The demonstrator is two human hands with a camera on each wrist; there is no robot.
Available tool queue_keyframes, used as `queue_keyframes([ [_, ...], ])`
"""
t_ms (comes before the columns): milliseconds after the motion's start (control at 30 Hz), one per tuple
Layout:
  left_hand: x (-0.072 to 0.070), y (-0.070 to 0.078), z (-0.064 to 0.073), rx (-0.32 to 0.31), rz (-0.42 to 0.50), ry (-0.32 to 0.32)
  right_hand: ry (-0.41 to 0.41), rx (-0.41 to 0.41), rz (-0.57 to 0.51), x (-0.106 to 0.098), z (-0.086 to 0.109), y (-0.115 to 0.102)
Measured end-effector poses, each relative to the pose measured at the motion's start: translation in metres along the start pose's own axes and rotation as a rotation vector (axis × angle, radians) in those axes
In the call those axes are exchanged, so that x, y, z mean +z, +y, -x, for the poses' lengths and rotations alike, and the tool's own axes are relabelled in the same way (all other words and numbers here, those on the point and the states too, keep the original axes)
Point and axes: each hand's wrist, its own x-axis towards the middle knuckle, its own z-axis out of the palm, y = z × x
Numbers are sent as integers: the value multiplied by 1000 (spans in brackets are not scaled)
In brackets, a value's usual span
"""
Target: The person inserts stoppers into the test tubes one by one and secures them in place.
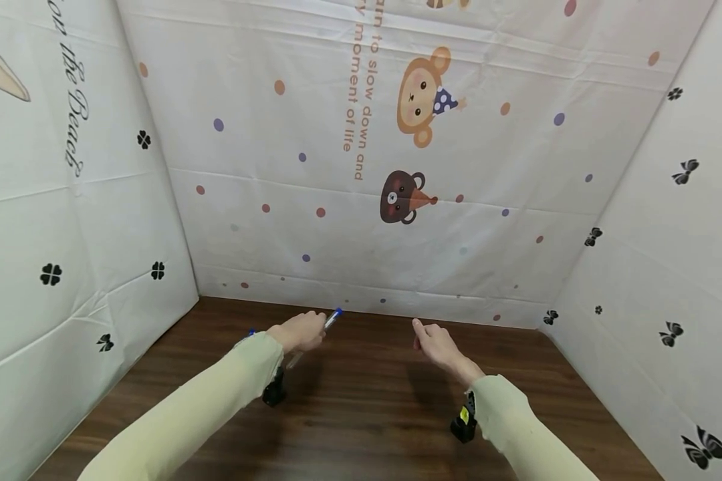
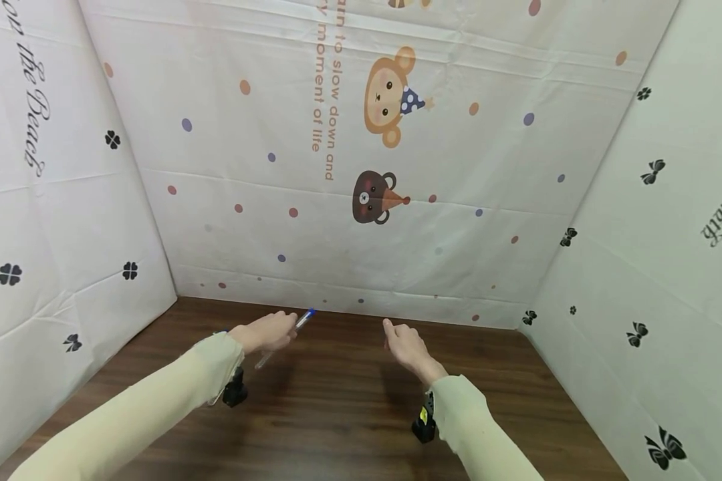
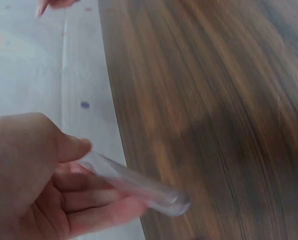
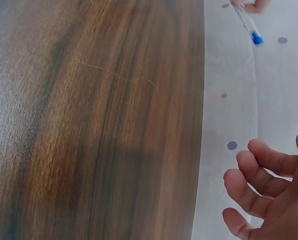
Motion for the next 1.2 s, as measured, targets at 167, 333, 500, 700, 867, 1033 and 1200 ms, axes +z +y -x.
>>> queue_keyframes([
  [167, -2, -17, 7, -113, -6, -17, -9, -5, -2, -2, 0, 1],
  [333, -1, -25, 16, -115, -71, -15, -6, 2, 9, -1, 0, 4],
  [500, 4, -30, 19, -136, -100, -32, -18, 7, -5, -1, 1, 4],
  [700, 13, -34, 21, -204, -141, -57, -50, 12, -44, 0, 1, 4],
  [867, 21, -37, 23, -252, -194, -23, -56, 19, -49, 0, 1, 5],
  [1033, 26, -36, 27, -266, -216, -7, -57, 30, -41, 1, 2, 6],
  [1200, 34, -35, 28, -264, -255, 7, -75, 35, -48, 3, 4, 7],
])
